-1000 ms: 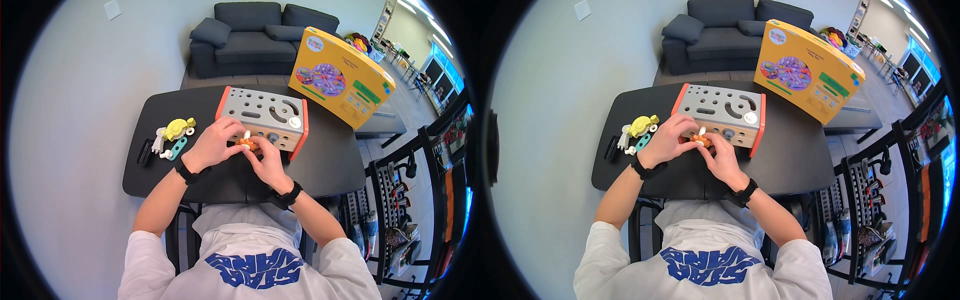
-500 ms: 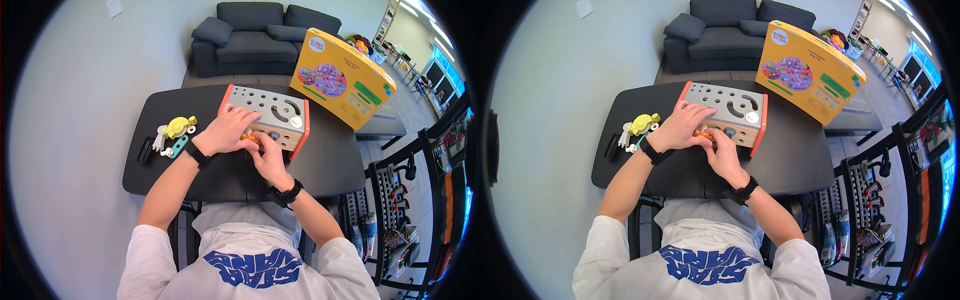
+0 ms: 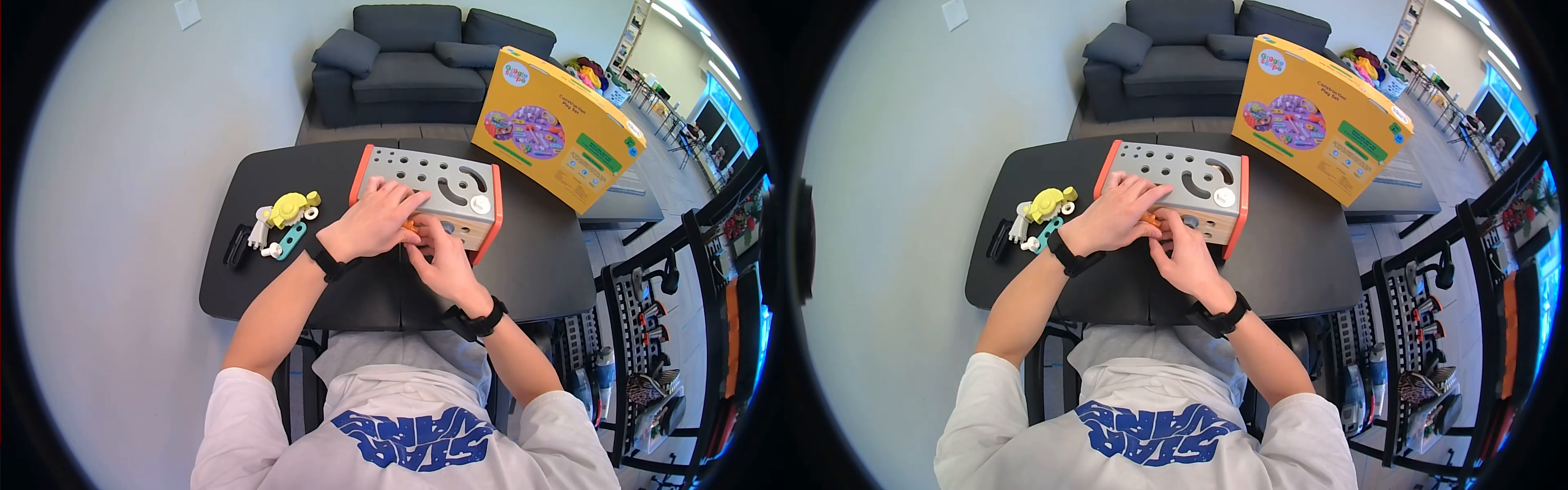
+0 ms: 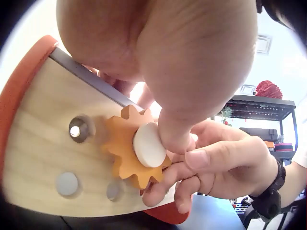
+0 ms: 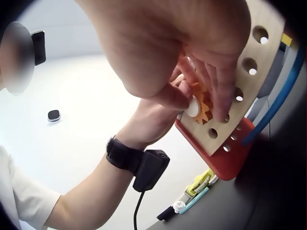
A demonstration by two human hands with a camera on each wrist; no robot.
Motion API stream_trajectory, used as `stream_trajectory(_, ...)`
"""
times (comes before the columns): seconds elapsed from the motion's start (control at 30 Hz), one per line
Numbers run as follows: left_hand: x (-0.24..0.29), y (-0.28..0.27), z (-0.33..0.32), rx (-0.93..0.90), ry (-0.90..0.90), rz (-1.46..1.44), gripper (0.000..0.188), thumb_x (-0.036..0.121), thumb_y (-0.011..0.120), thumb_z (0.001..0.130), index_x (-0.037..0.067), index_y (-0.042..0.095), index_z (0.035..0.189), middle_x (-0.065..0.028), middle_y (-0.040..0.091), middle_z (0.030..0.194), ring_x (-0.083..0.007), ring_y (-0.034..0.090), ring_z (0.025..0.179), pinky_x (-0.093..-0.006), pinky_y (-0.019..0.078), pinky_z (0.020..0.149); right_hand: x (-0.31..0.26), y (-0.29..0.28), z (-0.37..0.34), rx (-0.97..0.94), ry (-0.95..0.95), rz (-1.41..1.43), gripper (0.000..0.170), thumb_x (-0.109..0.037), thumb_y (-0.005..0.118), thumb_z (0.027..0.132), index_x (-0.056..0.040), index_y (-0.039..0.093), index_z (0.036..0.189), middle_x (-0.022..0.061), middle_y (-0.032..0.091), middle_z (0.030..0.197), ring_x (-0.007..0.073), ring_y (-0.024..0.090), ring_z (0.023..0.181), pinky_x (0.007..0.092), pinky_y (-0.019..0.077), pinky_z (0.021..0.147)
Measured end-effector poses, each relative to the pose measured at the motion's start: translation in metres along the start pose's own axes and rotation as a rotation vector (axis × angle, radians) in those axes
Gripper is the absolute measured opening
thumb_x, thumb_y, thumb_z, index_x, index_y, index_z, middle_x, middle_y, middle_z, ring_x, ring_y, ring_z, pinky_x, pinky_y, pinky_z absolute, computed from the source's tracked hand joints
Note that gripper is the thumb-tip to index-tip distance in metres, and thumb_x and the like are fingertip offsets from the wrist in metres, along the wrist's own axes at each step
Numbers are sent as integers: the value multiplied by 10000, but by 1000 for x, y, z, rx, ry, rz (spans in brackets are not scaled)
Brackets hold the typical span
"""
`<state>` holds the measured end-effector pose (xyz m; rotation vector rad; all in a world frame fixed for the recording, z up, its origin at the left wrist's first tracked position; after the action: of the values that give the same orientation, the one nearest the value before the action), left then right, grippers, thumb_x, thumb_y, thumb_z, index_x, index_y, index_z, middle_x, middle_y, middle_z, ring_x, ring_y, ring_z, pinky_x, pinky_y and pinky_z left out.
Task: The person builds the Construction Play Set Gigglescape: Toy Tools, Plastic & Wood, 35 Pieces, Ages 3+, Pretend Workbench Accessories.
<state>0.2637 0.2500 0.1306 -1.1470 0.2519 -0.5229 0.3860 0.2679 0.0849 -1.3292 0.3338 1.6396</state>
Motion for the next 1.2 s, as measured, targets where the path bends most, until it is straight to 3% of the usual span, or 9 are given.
stream_trajectory(0.2,-10,-10,-7,86,-43,-166,524,341,794,857,80,639,1284,-101,647,1224,-295,583,1154,-417,381,1037,-32,-22,-3,78,-148,-241,331,-47,677,886,0,585,1200,168,702,987,312,725,833,389,576,703)
stream_trajectory(0.27,-16,-25,-15,196,-47,-249,380,280,774,879,67,691,1182,-90,658,1255,-295,588,1188,-418,429,1024,-42,-31,1,115,-197,-326,308,-40,690,854,-7,620,1153,147,684,979,324,690,875,409,555,749)
stream_trajectory(0.33,-28,-35,-26,243,-109,-315,290,234,748,896,58,706,1122,-82,680,1212,-291,602,1178,-425,460,1010,-61,-37,4,229,-465,-605,301,-38,697,821,-12,642,1116,143,666,1025,323,652,996,413,534,847)
stream_trajectory(0.37,-43,-41,-34,286,-180,-209,272,233,733,907,51,705,1107,-92,689,1186,-298,615,1153,-423,473,996,-58,-36,8,213,-427,-662,288,-71,707,808,-17,655,1086,135,646,1103,319,610,1104,432,501,924)
stream_trajectory(0.47,-106,-54,-70,313,-512,-22,229,218,672,942,33,705,1073,-129,703,1136,-330,642,1097,-422,506,960,-59,-30,17,176,-446,-784,334,-85,703,787,-16,642,1108,134,617,1176,328,577,1164,471,457,1002)
stream_trajectory(0.6,-185,-41,-145,2,-938,253,324,218,663,905,63,685,1188,-145,672,1205,-337,638,1142,-457,528,974,-43,-19,25,140,-442,-846,409,-75,689,742,-13,621,1141,148,582,1238,341,536,1222,497,399,1072)
stream_trajectory(0.77,-211,-22,-200,-245,-1131,174,519,159,749,802,115,654,1310,-163,641,1327,-341,609,1240,-436,509,1049,-38,-17,29,113,-387,-859,496,-48,671,681,-2,596,1168,165,551,1274,347,507,1257,504,359,1102)
stream_trajectory(1.03,-222,-5,-214,-153,-1035,208,415,44,710,801,122,686,1208,-137,702,1178,-351,658,1120,-464,542,949,-45,-21,22,80,-422,-819,451,-37,674,654,-24,586,1095,138,553,1227,335,515,1228,494,364,1077)
stream_trajectory(1.2,-211,-25,-202,107,-930,289,318,26,682,816,108,657,1122,-119,696,1082,-370,665,1047,-482,540,883,-48,-26,11,9,-463,-751,442,-28,662,628,-32,589,1064,126,557,1203,337,522,1198,487,373,1071)
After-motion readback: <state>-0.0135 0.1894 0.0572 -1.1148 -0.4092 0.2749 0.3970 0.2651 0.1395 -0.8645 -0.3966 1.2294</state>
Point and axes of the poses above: each hand's wrist, its own z-axis towards the middle knuckle, its own y-axis out of the palm, x = y × z, the point moved 7 cm from there along z, towards the middle knuckle
